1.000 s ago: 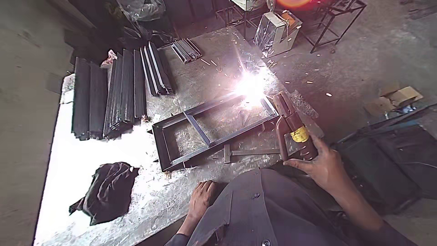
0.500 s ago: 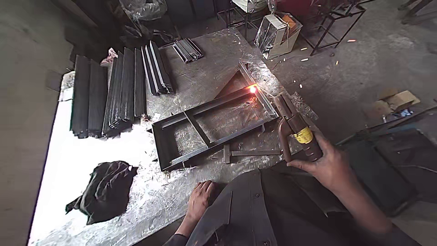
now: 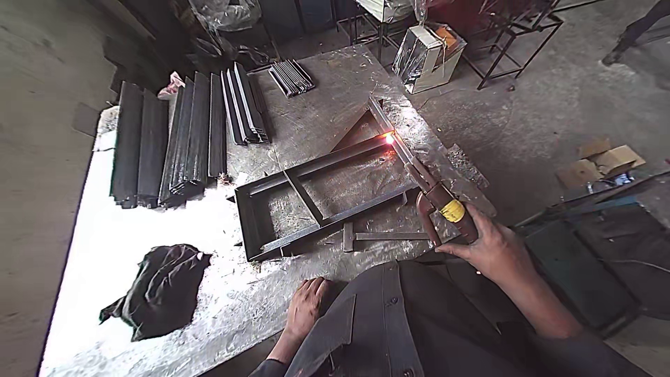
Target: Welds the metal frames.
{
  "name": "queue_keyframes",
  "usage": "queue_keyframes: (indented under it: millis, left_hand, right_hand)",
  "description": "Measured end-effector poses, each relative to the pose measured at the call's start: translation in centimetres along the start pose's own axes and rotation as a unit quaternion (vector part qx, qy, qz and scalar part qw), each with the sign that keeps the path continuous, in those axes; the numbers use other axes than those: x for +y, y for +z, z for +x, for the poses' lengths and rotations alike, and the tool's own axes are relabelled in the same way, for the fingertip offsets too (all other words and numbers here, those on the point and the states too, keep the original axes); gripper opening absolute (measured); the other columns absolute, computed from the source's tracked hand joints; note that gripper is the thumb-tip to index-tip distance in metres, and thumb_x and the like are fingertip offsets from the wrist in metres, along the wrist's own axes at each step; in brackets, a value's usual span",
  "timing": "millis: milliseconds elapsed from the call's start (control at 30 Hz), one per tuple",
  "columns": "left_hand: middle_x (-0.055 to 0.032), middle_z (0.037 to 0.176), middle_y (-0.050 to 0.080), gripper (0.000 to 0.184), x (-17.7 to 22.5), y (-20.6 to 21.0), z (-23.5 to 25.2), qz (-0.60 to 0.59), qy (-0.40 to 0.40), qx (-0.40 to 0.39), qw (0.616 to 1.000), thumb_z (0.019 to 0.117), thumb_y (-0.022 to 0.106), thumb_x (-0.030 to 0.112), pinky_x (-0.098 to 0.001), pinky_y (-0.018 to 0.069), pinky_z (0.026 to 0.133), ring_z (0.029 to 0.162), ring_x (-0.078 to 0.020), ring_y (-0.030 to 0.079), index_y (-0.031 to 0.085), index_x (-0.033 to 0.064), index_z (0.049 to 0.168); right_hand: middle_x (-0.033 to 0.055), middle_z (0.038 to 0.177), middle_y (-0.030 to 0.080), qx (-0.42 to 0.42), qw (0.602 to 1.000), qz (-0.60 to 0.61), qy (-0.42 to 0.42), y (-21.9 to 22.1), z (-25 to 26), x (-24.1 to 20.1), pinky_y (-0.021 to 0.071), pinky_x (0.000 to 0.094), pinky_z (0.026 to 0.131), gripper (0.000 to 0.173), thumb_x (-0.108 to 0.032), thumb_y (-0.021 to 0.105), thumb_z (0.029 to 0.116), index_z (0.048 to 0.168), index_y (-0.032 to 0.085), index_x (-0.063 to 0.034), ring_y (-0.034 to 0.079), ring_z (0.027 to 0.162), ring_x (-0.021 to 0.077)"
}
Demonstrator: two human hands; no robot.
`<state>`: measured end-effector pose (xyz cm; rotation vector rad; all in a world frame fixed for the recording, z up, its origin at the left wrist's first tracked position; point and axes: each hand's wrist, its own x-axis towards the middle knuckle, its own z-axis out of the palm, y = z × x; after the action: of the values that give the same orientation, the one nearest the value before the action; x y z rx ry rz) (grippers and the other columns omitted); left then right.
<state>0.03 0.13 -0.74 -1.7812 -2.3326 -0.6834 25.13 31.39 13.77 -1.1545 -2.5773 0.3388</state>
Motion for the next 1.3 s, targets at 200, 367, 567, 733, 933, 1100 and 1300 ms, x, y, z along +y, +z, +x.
queue_keyframes:
  millis: [200,367,567,733,933,1100,1300]
  left_hand:
    - [-0.0113,0.074,0.071,0.03,-0.1,0.2,-0.2,0.006,-0.002,0.002,1.0,0.096,0.05,0.022,-0.0435,0.058,0.065,0.071,-0.028,0.073,0.068,0.0049,0.079]
    - [-0.0109,0.074,0.071,0.031,-0.4,0.5,-0.2,0.004,0.002,0.009,1.0,0.0966,0.051,0.022,-0.0425,0.0583,0.065,0.07,-0.027,0.072,0.069,0.0047,0.079]
    - [-0.0131,0.077,0.072,0.028,-0.3,0.3,-0.3,0.019,0.001,-0.009,1.0,0.0939,0.052,0.019,-0.0441,0.0589,0.066,0.071,-0.0291,0.074,0.07,0.002,0.082]
    - [-0.0158,0.079,0.073,0.026,-0.1,0.1,-0.1,0.017,0.0,-0.021,1.0,0.093,0.053,0.014,-0.0463,0.0592,0.067,0.073,-0.0323,0.074,0.071,-0.0006,0.083]
    - [-0.0155,0.078,0.073,0.026,-0.1,0.0,0.0,0.016,-0.001,-0.022,1.0,0.093,0.053,0.016,-0.0463,0.0591,0.065,0.072,-0.0322,0.074,0.07,-0.0006,0.082]
    - [-0.0142,0.077,0.073,0.029,-0.1,0.1,0.0,0.02,0.006,-0.005,1.0,0.0939,0.052,0.019,-0.0443,0.0586,0.065,0.071,-0.0299,0.074,0.07,0.0012,0.08]
    - [-0.0147,0.077,0.073,0.028,-0.2,0.3,-0.3,0.014,-0.001,-0.004,1.0,0.0941,0.052,0.018,-0.0458,0.0584,0.066,0.072,-0.0312,0.074,0.07,0.0002,0.081]
  right_hand:
    - [0.023,0.106,0.074,0.012,0.998,-0.048,-0.027,1.1,-0.4,0.5,0.0576,0.0609,0.068,0.105,-0.07,0.082,0.0639,0.143,0.058,-0.0036,0.073,0.085,0.0436]
    - [0.022,0.111,0.073,0.014,0.999,-0.023,-0.026,1.4,-0.5,0.5,0.0581,0.0609,0.072,0.102,-0.065,0.085,0.0657,0.143,0.058,-0.0039,0.073,0.09,0.0422]
    - [0.021,0.108,0.074,0.009,0.999,-0.042,0.001,2.0,-0.8,0.4,0.0571,0.0626,0.068,0.102,-0.069,0.082,0.0646,0.143,0.059,-0.0079,0.073,0.085,0.0437]
    - [0.0235,0.108,0.074,0.003,1.0,-0.021,0.014,2.2,-1.0,0.3,0.0562,0.0643,0.069,0.104,-0.07,0.081,0.0642,0.142,0.058,-0.0048,0.073,0.086,0.0456]
    - [0.0243,0.113,0.073,-0.014,0.999,0.009,0.04,2.2,-0.9,0.0,0.0553,0.0658,0.075,0.105,-0.066,0.084,0.0631,0.144,0.056,-0.0051,0.072,0.094,0.0467]
    - [0.0228,0.112,0.073,-0.013,0.997,0.047,0.06,2.7,-1.0,0.4,0.0557,0.0641,0.078,0.11,-0.072,0.082,0.0616,0.145,0.055,-0.0044,0.072,0.094,0.044]
    - [0.0216,0.117,0.072,-0.006,0.993,0.103,0.063,3.0,-1.1,0.2,0.0551,0.0616,0.085,0.107,-0.064,0.087,0.0618,0.144,0.055,-0.0029,0.071,0.102,0.0398]
